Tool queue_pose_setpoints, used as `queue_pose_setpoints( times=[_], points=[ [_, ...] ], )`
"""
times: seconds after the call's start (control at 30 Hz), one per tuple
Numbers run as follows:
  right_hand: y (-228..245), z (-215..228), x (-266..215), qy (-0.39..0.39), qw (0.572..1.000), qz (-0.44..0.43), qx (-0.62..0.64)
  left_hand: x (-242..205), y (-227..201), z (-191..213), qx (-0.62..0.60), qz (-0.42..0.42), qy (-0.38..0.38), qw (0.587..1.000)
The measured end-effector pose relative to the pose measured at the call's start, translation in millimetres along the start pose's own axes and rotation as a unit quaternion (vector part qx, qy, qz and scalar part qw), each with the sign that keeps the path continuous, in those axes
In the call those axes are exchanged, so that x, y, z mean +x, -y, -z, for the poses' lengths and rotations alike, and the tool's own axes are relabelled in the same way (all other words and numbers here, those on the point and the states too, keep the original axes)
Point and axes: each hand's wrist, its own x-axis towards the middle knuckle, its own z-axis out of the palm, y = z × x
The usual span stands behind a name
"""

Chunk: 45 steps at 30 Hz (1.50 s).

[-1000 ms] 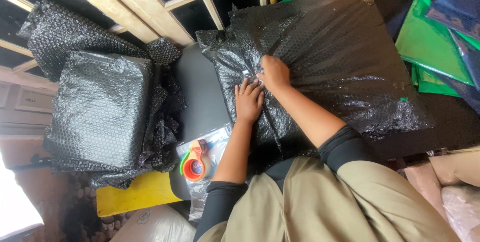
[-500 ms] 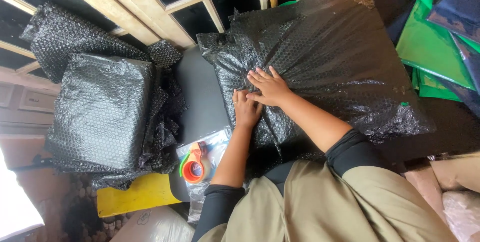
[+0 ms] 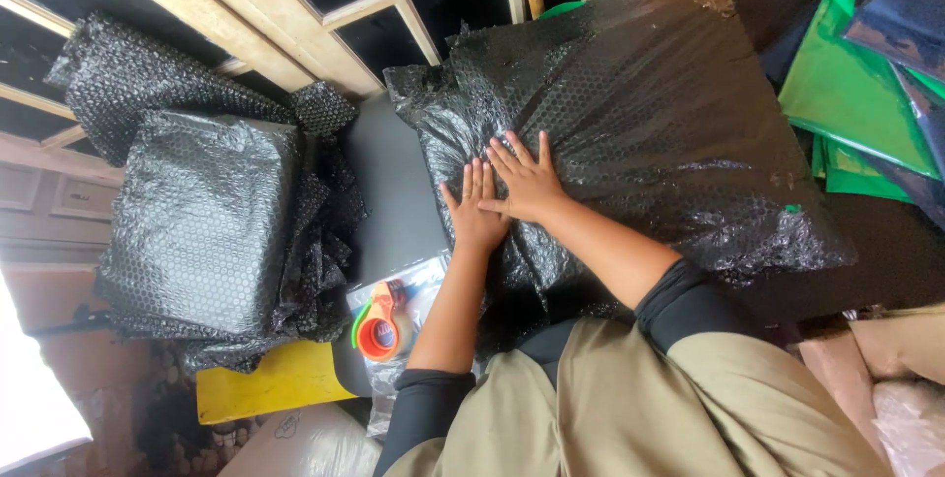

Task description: Wrapping a green tote bag in black bubble wrap and sealing it with a tape dispenser.

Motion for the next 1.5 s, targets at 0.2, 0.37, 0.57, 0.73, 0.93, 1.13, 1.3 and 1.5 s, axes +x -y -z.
queue_pose_setpoints(
  times=[0.2,0.37,0.57,0.73,0.93,1.13,1.3,1.5],
  points=[
    [6.9,2.7,-2.3,0.006,0.999,-0.027,0.019,9.3,10.6,-22.0,-0.018,0.011,0.007,1.0],
    [-4.7,-4.0,-2.4,-0.009,0.998,-0.008,0.057,3.0,3.6,-16.0,-0.015,0.02,-0.002,1.0],
    [4.0,-3.0,0.0,-0.008,0.999,-0.038,0.026,5.9,4.6,-17.3,-0.011,0.031,-0.009,0.999],
    [7.4,6.3,-0.3,0.024,0.997,-0.067,0.029,7.2,4.1,-7.5,-0.006,0.038,0.024,0.999],
    [21.9,17.1,5.1,0.027,0.994,-0.101,0.037,8.4,5.1,-11.1,0.015,0.041,0.044,0.998],
    [12.5,10.9,-11.7,-0.013,0.992,-0.078,0.103,4.1,16.3,-21.0,0.015,0.016,-0.002,1.0],
    [-25.8,21.3,-100.6,-0.094,0.984,-0.085,0.125,-23.6,37.9,-36.9,-0.216,-0.05,-0.155,0.963],
    [-177.4,-4.4,-239.4,-0.357,0.878,-0.299,0.111,-138.5,41.4,-27.3,-0.468,0.113,-0.119,0.868]
  ],
)
